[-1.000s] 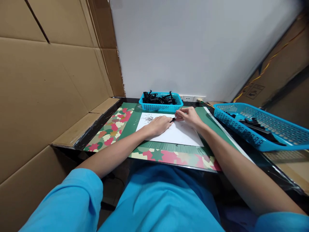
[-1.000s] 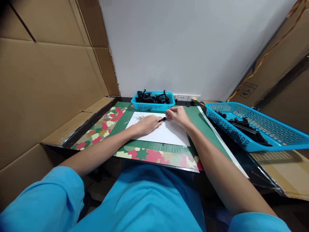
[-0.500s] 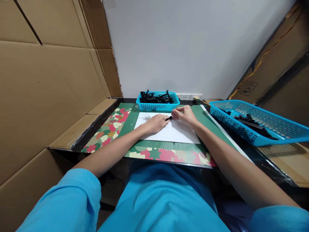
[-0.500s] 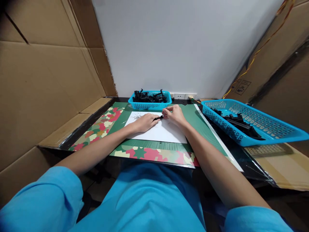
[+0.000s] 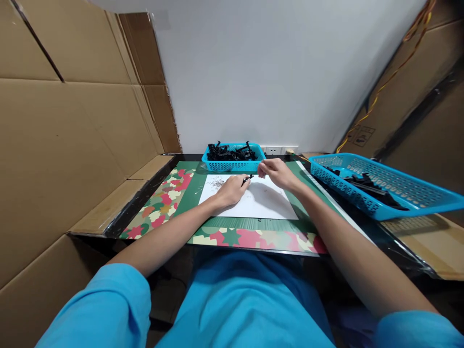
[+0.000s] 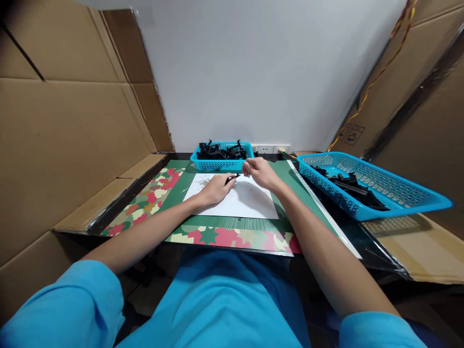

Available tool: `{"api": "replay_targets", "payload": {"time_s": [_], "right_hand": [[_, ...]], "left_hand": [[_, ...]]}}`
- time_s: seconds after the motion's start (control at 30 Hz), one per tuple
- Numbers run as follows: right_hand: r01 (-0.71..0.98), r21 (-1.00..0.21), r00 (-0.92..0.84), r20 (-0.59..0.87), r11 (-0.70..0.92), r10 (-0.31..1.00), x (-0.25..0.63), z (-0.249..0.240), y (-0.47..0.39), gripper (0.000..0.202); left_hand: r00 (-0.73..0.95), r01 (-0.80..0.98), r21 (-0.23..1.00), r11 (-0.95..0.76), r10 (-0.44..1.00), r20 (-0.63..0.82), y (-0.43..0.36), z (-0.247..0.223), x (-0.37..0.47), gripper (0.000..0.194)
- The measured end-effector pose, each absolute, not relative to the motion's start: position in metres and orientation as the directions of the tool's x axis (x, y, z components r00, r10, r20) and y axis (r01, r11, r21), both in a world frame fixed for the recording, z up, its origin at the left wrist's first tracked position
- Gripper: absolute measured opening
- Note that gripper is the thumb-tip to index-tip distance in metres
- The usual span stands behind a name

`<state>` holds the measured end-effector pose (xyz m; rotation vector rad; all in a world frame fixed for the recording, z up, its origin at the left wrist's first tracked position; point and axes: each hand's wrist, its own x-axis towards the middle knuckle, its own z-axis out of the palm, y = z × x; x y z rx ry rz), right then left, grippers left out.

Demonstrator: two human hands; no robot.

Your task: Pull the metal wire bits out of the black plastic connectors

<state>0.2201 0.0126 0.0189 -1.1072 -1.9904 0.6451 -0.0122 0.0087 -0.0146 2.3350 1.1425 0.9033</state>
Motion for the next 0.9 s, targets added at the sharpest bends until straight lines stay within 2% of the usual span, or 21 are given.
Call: {"api": "replay_targets", "payload": {"time_s": [0.1,0.23,0.37,0.53,0.77,0.9], "right_hand": [[0.515,-0.677,-0.551,0.208,0.525,0.808,0.224,0.028,0.000,0.044],[0.554,-0.621,-0.639,0.109,0.554,0.761,0.215,0.024,-0.008,0.034],[0.594,-0.537,-0.649,0.121,0.599,0.752,0.200,0.016,-0.007,0.037],[0.604,-0.518,-0.642,0.135,0.606,0.755,0.195,0.011,-0.004,0.033],[0.585,-0.547,-0.655,0.116,0.599,0.747,0.193,0.012,-0.006,0.030],[0.557,-0.589,-0.634,0.153,0.585,0.758,0.198,0.018,-0.006,0.033]], "left_hand": [[0.351,0.538,0.649,-0.539,0.842,0.409,0.018,-0.018,-0.012,0.031],[0.265,0.487,0.734,-0.474,0.880,0.393,0.027,-0.019,-0.013,0.034],[0.235,0.429,0.796,-0.426,0.904,0.357,0.029,-0.019,-0.013,0.037],[0.221,0.371,0.846,-0.383,0.921,0.321,0.030,-0.020,-0.012,0.040],[0.233,0.327,0.869,-0.372,0.923,0.307,0.030,-0.021,-0.012,0.037],[0.251,0.319,0.868,-0.381,0.917,0.311,0.026,-0.019,-0.014,0.038]]}}
